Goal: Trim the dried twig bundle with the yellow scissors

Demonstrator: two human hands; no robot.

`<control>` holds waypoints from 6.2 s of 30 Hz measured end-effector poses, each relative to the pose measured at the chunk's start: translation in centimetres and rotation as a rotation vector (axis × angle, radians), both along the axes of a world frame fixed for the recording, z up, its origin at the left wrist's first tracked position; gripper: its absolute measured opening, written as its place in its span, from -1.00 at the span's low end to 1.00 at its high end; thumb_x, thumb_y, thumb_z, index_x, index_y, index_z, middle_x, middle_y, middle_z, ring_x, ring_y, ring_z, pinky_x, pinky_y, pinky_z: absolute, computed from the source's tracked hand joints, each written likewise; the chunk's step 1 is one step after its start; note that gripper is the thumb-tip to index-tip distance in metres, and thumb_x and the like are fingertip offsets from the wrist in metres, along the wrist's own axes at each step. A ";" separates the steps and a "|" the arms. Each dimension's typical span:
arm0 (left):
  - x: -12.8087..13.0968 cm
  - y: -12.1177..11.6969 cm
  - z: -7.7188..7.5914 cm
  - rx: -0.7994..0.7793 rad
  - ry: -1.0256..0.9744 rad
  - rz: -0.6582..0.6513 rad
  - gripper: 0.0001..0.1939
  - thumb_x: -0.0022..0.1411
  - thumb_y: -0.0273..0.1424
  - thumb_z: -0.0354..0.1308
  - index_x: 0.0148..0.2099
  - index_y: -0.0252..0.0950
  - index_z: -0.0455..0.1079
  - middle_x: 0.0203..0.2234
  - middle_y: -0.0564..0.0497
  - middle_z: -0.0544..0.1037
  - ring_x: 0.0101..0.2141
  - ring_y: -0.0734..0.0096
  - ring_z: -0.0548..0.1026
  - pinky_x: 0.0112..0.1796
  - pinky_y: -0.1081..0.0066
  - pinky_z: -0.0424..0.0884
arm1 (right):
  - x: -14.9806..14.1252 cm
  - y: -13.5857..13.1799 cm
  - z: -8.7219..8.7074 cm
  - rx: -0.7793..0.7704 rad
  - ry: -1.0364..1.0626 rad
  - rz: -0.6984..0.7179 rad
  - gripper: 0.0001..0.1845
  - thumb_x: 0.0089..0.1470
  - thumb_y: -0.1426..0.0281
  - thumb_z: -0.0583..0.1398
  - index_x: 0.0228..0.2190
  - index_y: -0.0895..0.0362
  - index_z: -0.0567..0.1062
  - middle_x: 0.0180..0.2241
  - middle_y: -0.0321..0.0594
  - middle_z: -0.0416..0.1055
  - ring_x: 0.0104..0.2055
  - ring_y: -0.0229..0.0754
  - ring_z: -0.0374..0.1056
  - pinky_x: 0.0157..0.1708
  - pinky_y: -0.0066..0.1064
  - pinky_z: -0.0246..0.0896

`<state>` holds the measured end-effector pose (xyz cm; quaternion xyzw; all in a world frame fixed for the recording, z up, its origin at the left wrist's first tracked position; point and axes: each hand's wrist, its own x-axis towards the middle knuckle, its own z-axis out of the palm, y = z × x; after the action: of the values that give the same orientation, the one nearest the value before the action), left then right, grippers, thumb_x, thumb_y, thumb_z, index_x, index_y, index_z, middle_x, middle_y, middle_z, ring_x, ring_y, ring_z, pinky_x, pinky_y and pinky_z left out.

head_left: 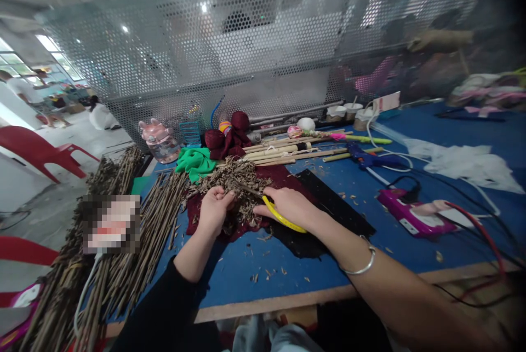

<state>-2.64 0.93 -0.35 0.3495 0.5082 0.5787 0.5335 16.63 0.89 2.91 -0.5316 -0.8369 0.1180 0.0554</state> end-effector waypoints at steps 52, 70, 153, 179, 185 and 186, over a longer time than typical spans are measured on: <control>0.9 -0.6 0.3 -0.091 0.045 -0.036 -0.57 -0.30 -0.35 0.35 -0.46 -0.28 0.13 -0.73 0.25 0.23 -0.63 0.60 0.36 -0.56 0.58 0.29 | 0.1 0.0 0.4 -0.039 -0.021 0.046 -0.40 -0.04 -0.14 -0.04 -0.46 0.08 0.48 -0.42 -0.11 0.47 -0.34 -0.05 0.41 -0.47 -0.43 0.07; -5.0 -2.5 4.9 0.024 1.419 -0.239 -0.68 0.01 -0.41 0.12 -0.12 -0.18 0.40 -0.31 -0.09 0.53 -0.25 0.18 0.45 -0.24 0.38 0.25 | 2.9 2.9 -0.1 0.058 0.192 -0.046 -0.45 -0.12 -0.07 0.10 -0.19 0.04 0.38 -0.48 -0.29 0.43 -0.44 -0.20 0.32 -0.49 -0.49 0.00; -0.2 0.8 0.1 0.110 0.223 -0.207 -0.72 -0.10 -0.43 0.20 -0.50 -0.26 0.07 -0.77 0.22 0.27 -0.62 0.48 0.45 -0.63 0.59 0.23 | -1.0 0.5 3.3 -0.801 0.240 -0.173 -0.21 -0.19 -0.31 -0.22 -0.46 0.14 0.29 -0.78 -0.40 0.09 -0.82 -0.36 0.03 -0.84 -0.51 0.01; -0.9 1.0 -0.5 0.140 0.456 -0.192 -0.77 -0.09 -0.46 0.17 -0.52 -0.26 0.10 -0.76 0.19 0.33 -0.64 0.49 0.43 -0.62 0.57 0.19 | 0.0 -0.3 2.4 -0.760 0.307 -0.146 -0.30 -0.11 -0.25 -0.14 -0.55 0.15 0.28 -0.79 -0.45 0.02 -0.79 -0.43 -0.10 -0.78 -0.57 -0.12; -0.7 0.7 0.2 0.174 0.487 -0.152 -0.80 -0.06 -0.43 0.13 -0.52 -0.25 0.10 -0.73 0.16 0.39 -0.65 0.51 0.40 -0.62 0.56 0.18 | 0.6 0.0 2.0 -1.069 0.462 -0.189 -0.25 -0.18 -0.30 -0.23 -0.44 0.10 0.25 -0.71 -0.42 0.09 -0.75 -0.38 0.05 -0.80 -0.53 0.09; -0.7 0.8 0.3 0.177 0.495 -0.120 -0.80 -0.06 -0.42 0.13 -0.51 -0.25 0.10 -0.72 0.15 0.40 -0.65 0.51 0.40 -0.61 0.56 0.18 | 0.6 0.1 2.0 -1.092 0.480 -0.176 -0.25 -0.18 -0.30 -0.22 -0.43 0.10 0.25 -0.70 -0.42 0.10 -0.74 -0.38 0.07 -0.79 -0.52 0.11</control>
<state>-3.30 1.68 -0.08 0.5553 0.5490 0.4849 0.3938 17.22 0.94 4.88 -0.5091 -0.5724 0.6422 -0.0288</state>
